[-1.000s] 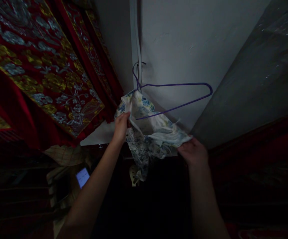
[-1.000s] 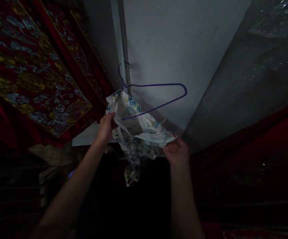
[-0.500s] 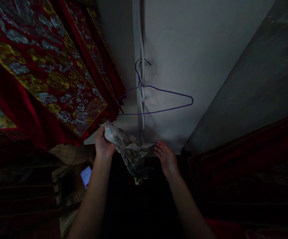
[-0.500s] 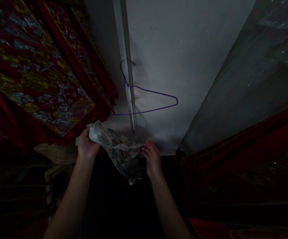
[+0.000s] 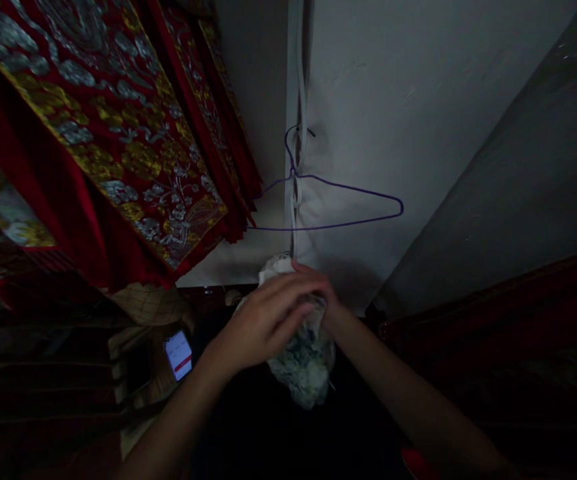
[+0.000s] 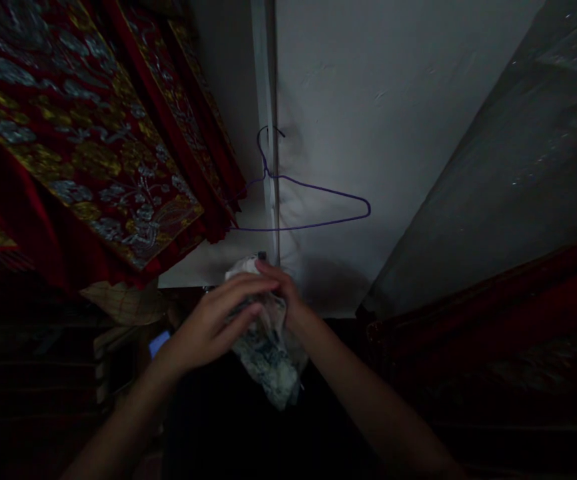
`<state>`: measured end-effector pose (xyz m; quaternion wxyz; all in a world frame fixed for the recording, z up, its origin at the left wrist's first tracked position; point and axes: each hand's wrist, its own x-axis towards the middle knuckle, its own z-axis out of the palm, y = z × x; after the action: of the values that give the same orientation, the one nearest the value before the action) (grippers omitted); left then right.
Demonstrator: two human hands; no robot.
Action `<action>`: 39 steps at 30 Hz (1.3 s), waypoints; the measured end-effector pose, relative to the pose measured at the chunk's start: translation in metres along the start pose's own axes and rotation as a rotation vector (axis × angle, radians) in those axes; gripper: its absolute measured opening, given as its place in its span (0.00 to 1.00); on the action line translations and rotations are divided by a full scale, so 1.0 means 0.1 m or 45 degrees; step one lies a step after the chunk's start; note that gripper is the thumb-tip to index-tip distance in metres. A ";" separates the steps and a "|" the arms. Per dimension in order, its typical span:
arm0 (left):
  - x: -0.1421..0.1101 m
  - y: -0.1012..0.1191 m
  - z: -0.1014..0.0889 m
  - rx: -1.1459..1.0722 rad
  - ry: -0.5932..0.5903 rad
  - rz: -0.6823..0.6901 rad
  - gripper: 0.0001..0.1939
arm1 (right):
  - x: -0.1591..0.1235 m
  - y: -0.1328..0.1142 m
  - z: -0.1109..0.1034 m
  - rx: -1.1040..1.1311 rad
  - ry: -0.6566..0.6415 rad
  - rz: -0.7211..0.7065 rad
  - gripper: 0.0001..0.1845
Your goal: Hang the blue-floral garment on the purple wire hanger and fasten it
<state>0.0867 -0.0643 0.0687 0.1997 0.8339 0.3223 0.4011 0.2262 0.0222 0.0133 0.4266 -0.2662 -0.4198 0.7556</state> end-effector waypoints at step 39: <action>0.62 -1.20 -0.96 0.404 0.441 -0.328 0.24 | 0.22 -0.96 -0.82 -1.285 0.322 -0.743 0.12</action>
<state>-0.0060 0.0716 0.0883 0.0580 0.7259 0.5140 0.4534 0.3182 0.1019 0.0534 0.4841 -0.3976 -0.7288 0.2766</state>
